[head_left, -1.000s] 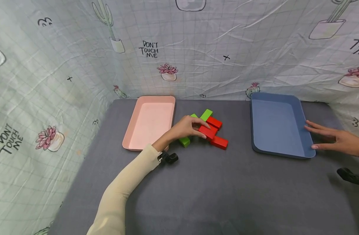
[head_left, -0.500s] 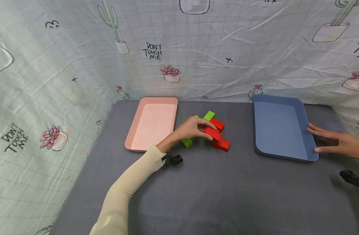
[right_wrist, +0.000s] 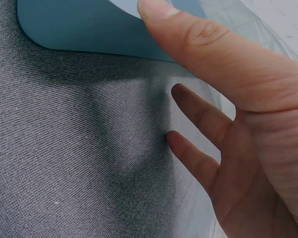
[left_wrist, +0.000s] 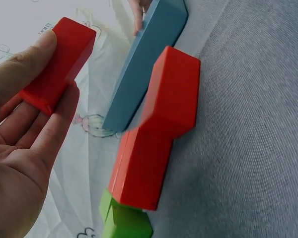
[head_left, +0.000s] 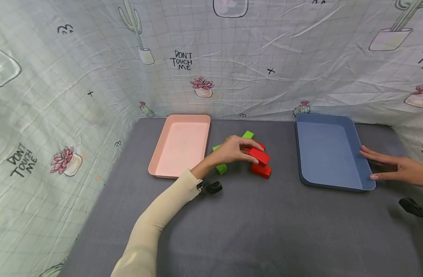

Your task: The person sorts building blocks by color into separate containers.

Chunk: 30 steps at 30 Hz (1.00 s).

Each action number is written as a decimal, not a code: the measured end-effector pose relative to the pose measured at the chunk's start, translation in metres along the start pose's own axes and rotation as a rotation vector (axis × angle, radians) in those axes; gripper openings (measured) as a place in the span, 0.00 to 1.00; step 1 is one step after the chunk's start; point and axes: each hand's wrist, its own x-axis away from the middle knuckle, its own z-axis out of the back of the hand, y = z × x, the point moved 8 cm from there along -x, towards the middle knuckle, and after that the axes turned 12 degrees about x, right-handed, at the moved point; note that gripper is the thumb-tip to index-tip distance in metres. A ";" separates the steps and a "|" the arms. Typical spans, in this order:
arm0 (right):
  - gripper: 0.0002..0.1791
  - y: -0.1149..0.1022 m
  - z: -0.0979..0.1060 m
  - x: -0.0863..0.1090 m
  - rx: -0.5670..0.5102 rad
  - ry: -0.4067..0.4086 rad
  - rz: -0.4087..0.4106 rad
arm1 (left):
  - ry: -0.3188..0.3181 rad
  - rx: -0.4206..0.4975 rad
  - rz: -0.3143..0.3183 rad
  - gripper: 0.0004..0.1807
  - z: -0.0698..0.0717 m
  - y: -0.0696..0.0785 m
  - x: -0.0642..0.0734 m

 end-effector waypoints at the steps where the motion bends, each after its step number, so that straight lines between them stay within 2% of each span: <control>1: 0.48 0.000 0.000 0.000 -0.003 -0.002 0.000 | -0.002 0.009 -0.002 0.20 -0.001 0.001 -0.001; 9: 0.50 0.000 -0.002 0.001 -0.013 -0.016 -0.012 | -0.001 0.071 -0.037 0.21 -0.009 0.007 -0.007; 17: 0.49 0.001 -0.002 0.002 -0.010 -0.021 -0.002 | 0.005 0.040 -0.079 0.21 -0.014 0.013 -0.016; 24: 0.48 0.003 -0.002 0.001 0.025 -0.029 -0.029 | 0.022 0.050 -0.053 0.22 -0.018 0.013 -0.020; 30: 0.48 0.002 0.000 0.000 0.011 -0.023 0.001 | 0.028 0.022 -0.032 0.22 -0.021 0.012 -0.026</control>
